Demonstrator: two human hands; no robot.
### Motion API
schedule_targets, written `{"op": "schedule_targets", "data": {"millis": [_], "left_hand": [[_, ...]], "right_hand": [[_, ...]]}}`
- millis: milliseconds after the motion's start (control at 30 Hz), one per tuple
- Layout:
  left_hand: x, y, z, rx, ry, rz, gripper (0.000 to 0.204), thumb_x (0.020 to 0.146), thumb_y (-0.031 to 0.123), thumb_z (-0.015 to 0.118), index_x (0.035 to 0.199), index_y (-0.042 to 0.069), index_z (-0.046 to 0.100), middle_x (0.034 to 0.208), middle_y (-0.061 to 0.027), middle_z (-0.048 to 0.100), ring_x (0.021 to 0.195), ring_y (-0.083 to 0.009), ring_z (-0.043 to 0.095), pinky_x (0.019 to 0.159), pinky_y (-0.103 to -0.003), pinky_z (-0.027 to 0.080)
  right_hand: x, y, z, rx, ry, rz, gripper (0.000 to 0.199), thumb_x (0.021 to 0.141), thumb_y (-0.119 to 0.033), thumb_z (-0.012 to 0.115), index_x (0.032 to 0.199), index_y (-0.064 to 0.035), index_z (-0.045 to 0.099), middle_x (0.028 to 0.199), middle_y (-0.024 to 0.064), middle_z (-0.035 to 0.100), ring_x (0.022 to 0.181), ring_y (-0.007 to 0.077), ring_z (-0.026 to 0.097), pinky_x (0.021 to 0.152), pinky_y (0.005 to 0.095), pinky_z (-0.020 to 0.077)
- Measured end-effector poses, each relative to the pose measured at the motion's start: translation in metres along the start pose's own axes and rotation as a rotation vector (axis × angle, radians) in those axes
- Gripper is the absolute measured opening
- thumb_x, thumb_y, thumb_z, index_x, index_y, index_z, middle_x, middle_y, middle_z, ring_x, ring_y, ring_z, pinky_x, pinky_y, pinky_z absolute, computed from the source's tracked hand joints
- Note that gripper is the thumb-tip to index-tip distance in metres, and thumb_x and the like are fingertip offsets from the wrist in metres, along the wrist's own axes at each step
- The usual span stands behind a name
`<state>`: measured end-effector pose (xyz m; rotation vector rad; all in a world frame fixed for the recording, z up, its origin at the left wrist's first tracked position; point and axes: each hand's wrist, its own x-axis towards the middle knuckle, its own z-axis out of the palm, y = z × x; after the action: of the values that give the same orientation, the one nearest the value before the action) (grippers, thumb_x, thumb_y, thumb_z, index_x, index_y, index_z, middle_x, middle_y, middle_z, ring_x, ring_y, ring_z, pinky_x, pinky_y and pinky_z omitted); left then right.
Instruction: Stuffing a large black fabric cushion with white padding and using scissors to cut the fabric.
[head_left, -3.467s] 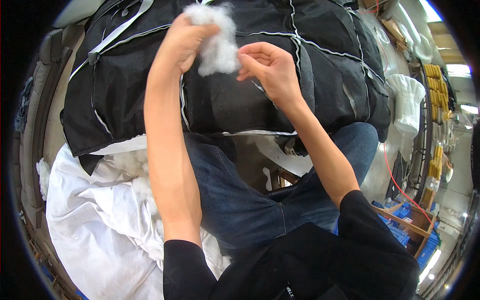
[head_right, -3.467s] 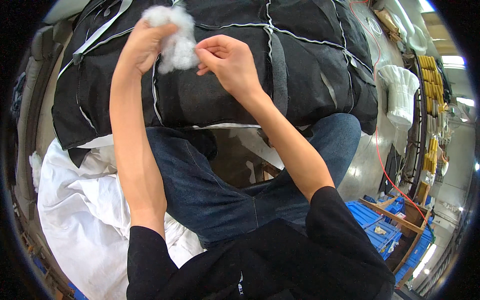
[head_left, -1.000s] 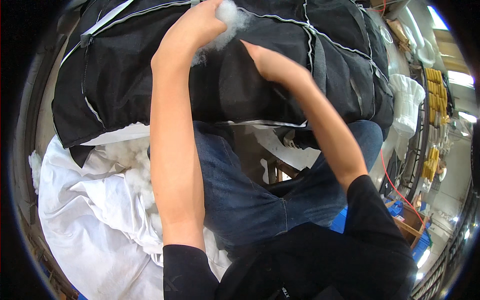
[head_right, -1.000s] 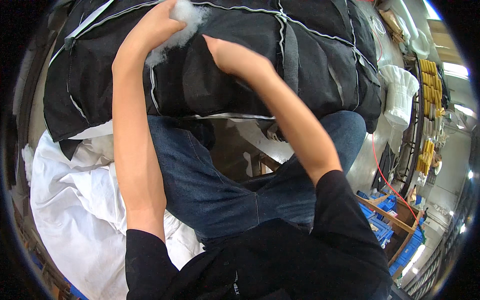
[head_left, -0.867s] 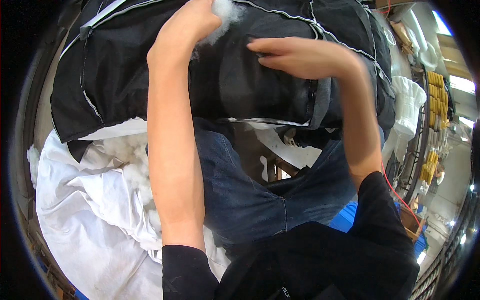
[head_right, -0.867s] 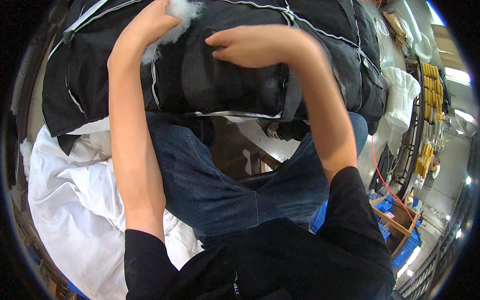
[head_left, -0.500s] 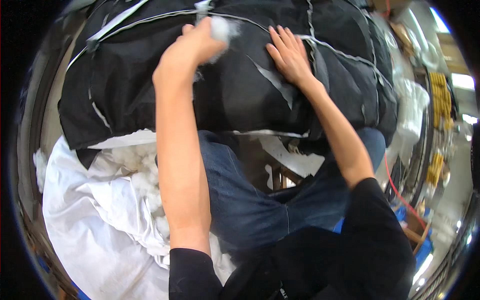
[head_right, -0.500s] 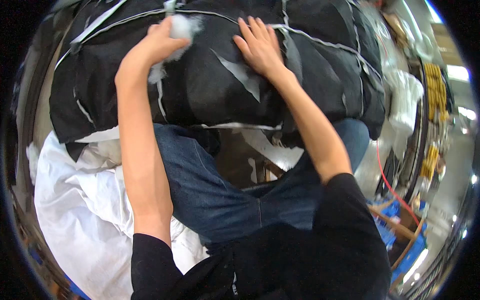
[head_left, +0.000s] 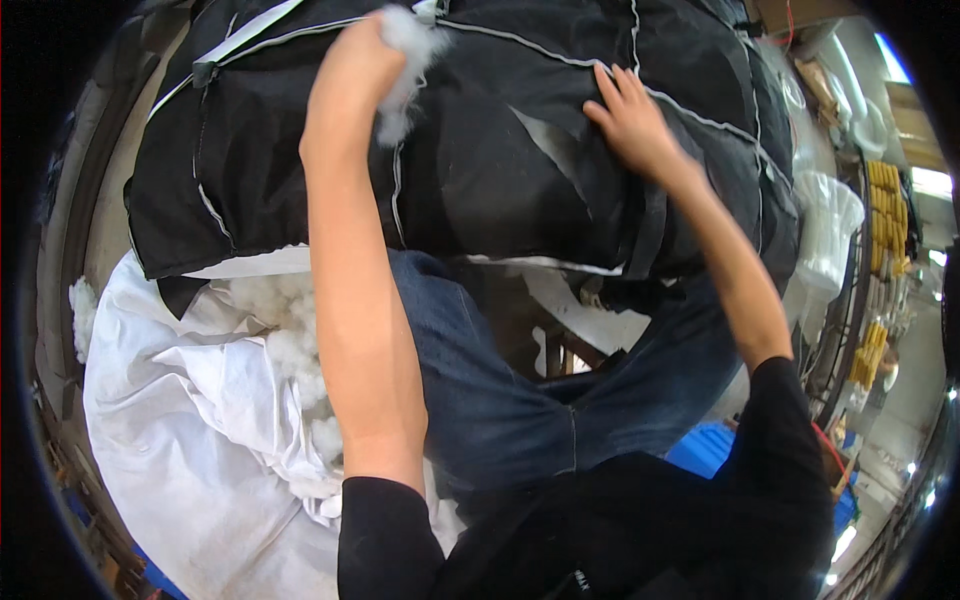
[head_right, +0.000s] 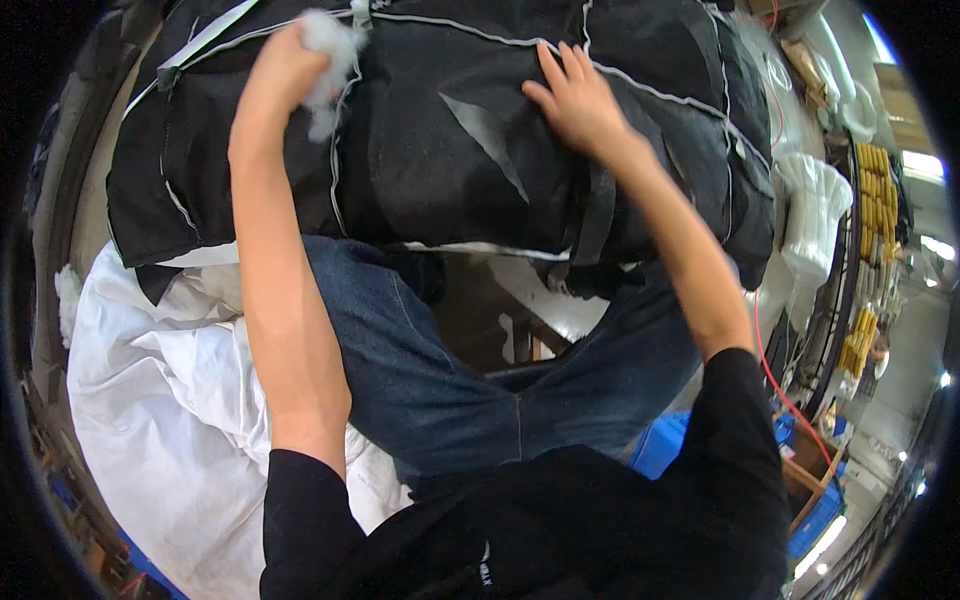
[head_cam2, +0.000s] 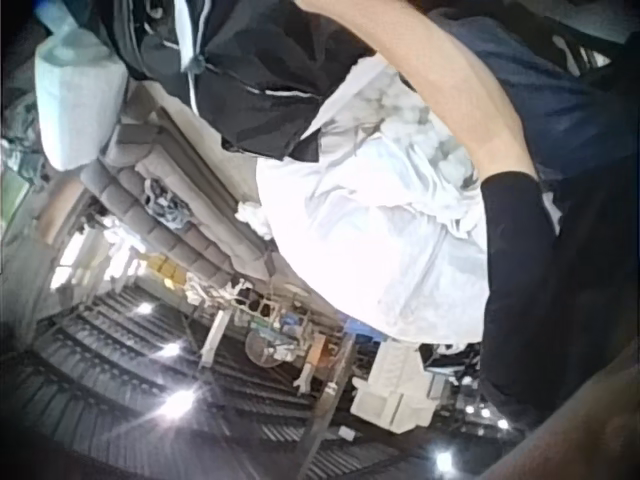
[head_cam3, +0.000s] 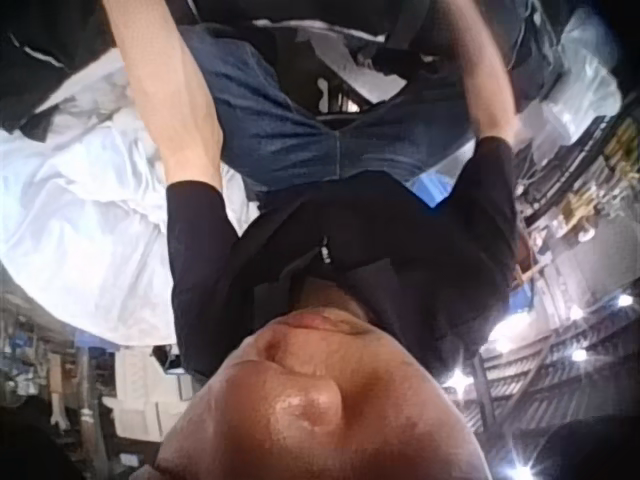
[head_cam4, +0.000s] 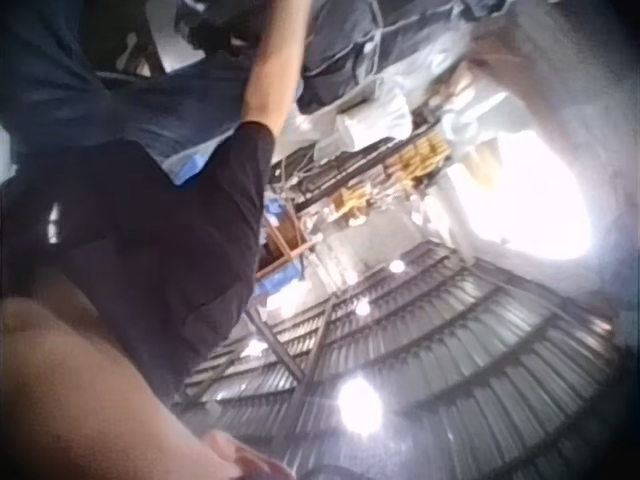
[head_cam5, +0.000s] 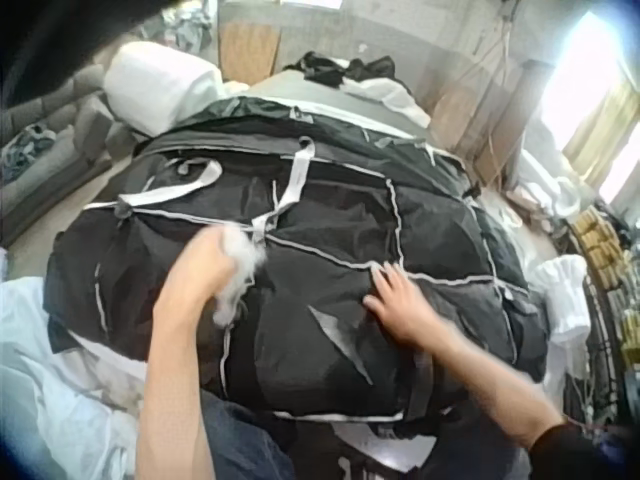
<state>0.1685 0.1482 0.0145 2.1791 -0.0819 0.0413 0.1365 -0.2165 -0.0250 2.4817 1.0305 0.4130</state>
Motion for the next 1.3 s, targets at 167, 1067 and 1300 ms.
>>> {"op": "schedule_targets", "data": {"millis": [167,1067,1300], "left_hand": [[-0.016,0.036,-0.008,-0.245,0.333,0.020,0.023,0.068,-0.001,0.055,0.090,0.002,0.061,0.079,-0.0081,0.064,0.071,-0.0163,0.060,0.065,-0.029,0.047],[-0.018,-0.018,-0.031,-0.336,-0.201,0.051,0.040,0.073,0.008,0.064,0.113,0.000,0.060,0.089,-0.0079,0.067,0.075,-0.0165,0.063,0.061,-0.031,0.051],[-0.025,0.004,-0.002,0.108,-0.440,-0.106,0.050,0.078,0.024,0.071,0.121,0.005,0.056,0.106,-0.0083,0.064,0.097,-0.0168,0.058,0.084,-0.032,0.047]], "right_hand": [[0.075,0.004,-0.101,0.787,0.415,0.440,0.031,0.095,-0.033,0.051,0.116,-0.0118,0.062,0.104,0.0137,0.065,0.099,0.0321,0.061,0.087,0.0438,0.0467],[0.128,-0.123,-0.132,0.691,0.447,0.297,0.059,0.092,-0.038,0.055,0.132,0.0054,0.048,0.132,0.0240,0.053,0.129,0.0346,0.045,0.110,0.0450,0.0302],[0.082,-0.169,-0.101,0.638,0.260,0.308,0.069,0.086,-0.043,0.061,0.129,0.0087,0.049,0.138,0.0221,0.048,0.133,0.0319,0.040,0.113,0.0441,0.0256]]}}
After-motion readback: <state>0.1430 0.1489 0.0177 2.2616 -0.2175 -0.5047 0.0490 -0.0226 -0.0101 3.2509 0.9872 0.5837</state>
